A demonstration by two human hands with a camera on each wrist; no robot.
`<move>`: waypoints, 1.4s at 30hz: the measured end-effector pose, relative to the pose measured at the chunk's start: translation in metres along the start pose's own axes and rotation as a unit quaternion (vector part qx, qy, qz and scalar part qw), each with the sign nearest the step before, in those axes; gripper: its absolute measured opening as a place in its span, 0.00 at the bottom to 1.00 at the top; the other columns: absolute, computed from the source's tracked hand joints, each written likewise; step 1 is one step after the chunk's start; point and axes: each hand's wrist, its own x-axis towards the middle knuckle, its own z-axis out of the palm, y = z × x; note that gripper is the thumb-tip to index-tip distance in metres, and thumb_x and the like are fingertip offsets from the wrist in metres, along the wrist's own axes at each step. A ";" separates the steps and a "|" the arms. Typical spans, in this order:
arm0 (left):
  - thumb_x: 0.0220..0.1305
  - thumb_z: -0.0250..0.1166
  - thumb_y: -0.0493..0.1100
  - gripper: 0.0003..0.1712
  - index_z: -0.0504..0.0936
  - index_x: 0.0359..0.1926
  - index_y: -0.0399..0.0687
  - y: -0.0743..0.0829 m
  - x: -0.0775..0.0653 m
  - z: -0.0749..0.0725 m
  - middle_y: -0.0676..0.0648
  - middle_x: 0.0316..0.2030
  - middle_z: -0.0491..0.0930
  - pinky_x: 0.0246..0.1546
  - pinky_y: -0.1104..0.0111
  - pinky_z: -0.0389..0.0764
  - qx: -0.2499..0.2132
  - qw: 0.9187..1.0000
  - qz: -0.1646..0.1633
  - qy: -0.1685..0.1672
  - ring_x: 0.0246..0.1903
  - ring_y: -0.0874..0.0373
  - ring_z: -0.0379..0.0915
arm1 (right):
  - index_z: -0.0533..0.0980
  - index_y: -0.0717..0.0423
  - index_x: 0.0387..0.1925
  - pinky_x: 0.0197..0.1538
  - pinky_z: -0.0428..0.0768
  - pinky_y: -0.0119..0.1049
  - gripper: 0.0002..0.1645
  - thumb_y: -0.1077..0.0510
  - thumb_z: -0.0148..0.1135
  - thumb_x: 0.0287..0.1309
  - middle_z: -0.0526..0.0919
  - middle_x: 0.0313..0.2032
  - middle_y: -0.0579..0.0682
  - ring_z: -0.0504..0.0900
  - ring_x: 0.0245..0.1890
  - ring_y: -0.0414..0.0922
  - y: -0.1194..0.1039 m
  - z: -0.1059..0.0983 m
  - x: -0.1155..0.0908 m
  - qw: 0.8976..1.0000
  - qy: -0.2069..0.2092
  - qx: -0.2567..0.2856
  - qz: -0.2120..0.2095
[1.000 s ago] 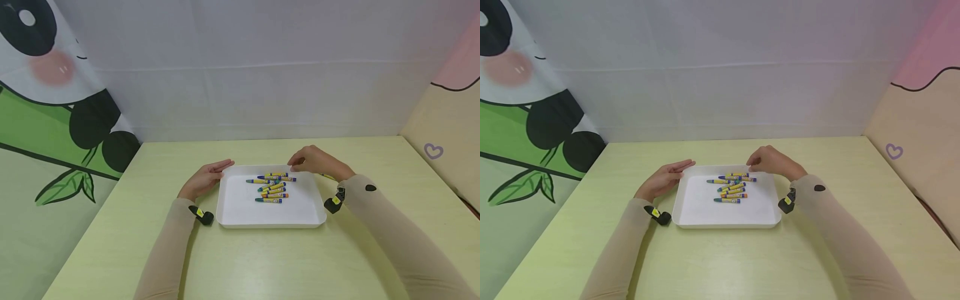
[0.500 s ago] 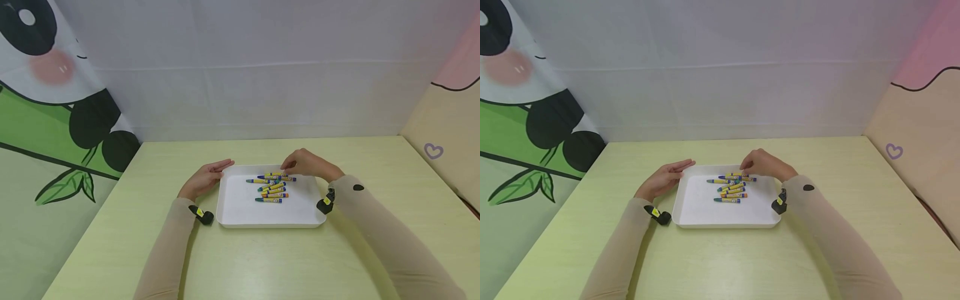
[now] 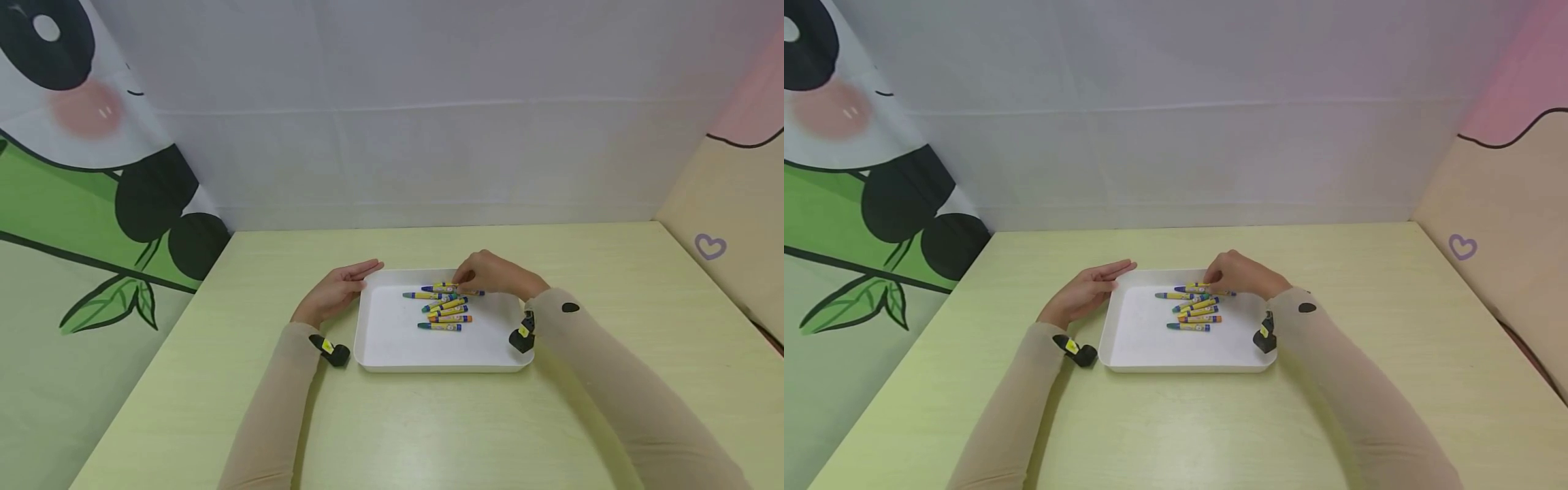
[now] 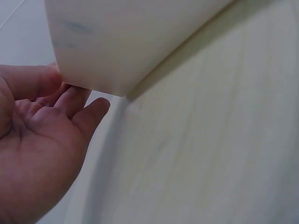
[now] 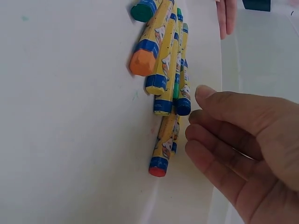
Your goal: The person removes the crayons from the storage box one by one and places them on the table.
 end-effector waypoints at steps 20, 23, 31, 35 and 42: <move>0.70 0.44 0.26 0.32 0.57 0.73 0.45 0.001 0.002 0.001 0.48 0.73 0.57 0.71 0.58 0.55 0.004 1.000 -0.004 0.001 0.73 0.55 0.49 | 0.83 0.59 0.45 0.42 0.80 0.34 0.12 0.62 0.64 0.59 0.85 0.42 0.51 0.77 0.37 0.43 -0.005 0.009 0.002 0.999 0.004 -0.029 0.014; 0.71 0.44 0.27 0.32 0.57 0.73 0.45 0.001 0.002 0.000 0.48 0.73 0.57 0.71 0.58 0.55 0.005 1.000 -0.003 0.000 0.73 0.55 0.49 | 0.83 0.59 0.45 0.42 0.80 0.34 0.12 0.62 0.64 0.59 0.85 0.42 0.52 0.77 0.37 0.42 -0.004 0.010 0.001 0.999 0.007 -0.033 0.014; 0.71 0.44 0.27 0.32 0.58 0.73 0.45 0.000 0.002 0.002 0.48 0.73 0.57 0.71 0.58 0.55 0.006 1.000 -0.004 0.004 0.73 0.55 0.49 | 0.83 0.60 0.46 0.41 0.80 0.33 0.13 0.62 0.63 0.60 0.85 0.42 0.53 0.77 0.35 0.42 -0.003 0.013 0.001 0.999 0.012 -0.046 0.000; 0.70 0.44 0.26 0.32 0.58 0.73 0.45 -0.001 0.001 0.001 0.48 0.73 0.57 0.71 0.58 0.55 0.008 1.000 -0.003 0.005 0.73 0.55 0.49 | 0.83 0.60 0.45 0.43 0.80 0.34 0.12 0.62 0.62 0.60 0.85 0.41 0.52 0.77 0.35 0.41 -0.002 0.014 0.002 0.999 0.011 -0.052 -0.010; 0.70 0.44 0.26 0.32 0.58 0.73 0.46 -0.001 0.002 0.001 0.48 0.73 0.57 0.71 0.58 0.55 0.008 1.000 -0.003 0.006 0.73 0.55 0.49 | 0.84 0.59 0.42 0.42 0.81 0.34 0.10 0.62 0.63 0.59 0.85 0.38 0.50 0.78 0.35 0.41 0.001 0.012 0.000 0.999 0.018 -0.045 -0.021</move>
